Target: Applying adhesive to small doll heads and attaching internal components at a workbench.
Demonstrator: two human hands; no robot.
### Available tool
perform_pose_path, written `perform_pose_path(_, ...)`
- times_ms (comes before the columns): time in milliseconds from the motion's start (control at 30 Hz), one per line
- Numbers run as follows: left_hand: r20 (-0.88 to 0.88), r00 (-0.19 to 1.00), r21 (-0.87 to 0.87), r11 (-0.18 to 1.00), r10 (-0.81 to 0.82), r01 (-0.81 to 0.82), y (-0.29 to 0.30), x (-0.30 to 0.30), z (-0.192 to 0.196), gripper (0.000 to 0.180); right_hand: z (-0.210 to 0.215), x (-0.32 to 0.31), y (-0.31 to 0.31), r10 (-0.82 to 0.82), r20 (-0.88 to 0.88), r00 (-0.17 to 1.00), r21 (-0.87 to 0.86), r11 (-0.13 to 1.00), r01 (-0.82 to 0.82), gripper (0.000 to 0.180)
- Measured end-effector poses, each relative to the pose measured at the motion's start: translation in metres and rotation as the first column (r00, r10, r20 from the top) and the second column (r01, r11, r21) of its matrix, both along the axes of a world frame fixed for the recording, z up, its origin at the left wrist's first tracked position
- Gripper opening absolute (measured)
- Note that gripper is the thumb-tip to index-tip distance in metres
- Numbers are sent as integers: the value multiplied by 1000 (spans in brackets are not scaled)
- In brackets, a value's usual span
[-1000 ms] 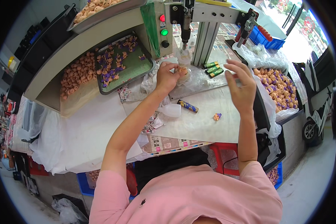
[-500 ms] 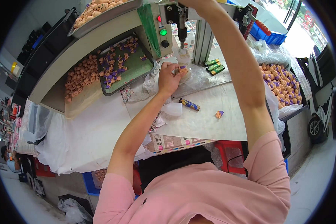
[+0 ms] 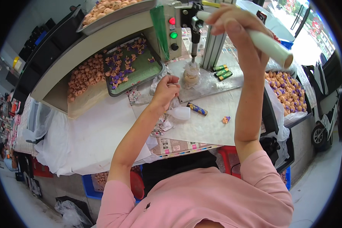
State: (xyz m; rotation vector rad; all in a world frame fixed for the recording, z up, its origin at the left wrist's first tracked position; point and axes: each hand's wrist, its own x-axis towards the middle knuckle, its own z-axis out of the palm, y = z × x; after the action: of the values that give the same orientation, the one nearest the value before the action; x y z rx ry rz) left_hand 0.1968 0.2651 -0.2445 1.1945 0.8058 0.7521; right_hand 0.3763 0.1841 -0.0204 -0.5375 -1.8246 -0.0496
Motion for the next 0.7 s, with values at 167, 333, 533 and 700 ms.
perform_pose_path(167,215,970,-351,936,112,-30,-25,-45,32,19,-10,-12,-1,-95,122,988,146,986,77,5)
perform_pose_path(333,384,921,-368,926,70,84,-42,-100,29,17,-41,-31,-25,-373,80,925,80,927,367,33)
perform_pose_path(533,425,895,-377,925,134,40,-80,-151,34,35,-100,-68,-46,-614,4,790,-419,716,559,43)
perform_pose_path(700,503,825,-545,835,258,71,-116,-167,43,37,-173,-92,-69,-376,379,846,-480,701,527,30)
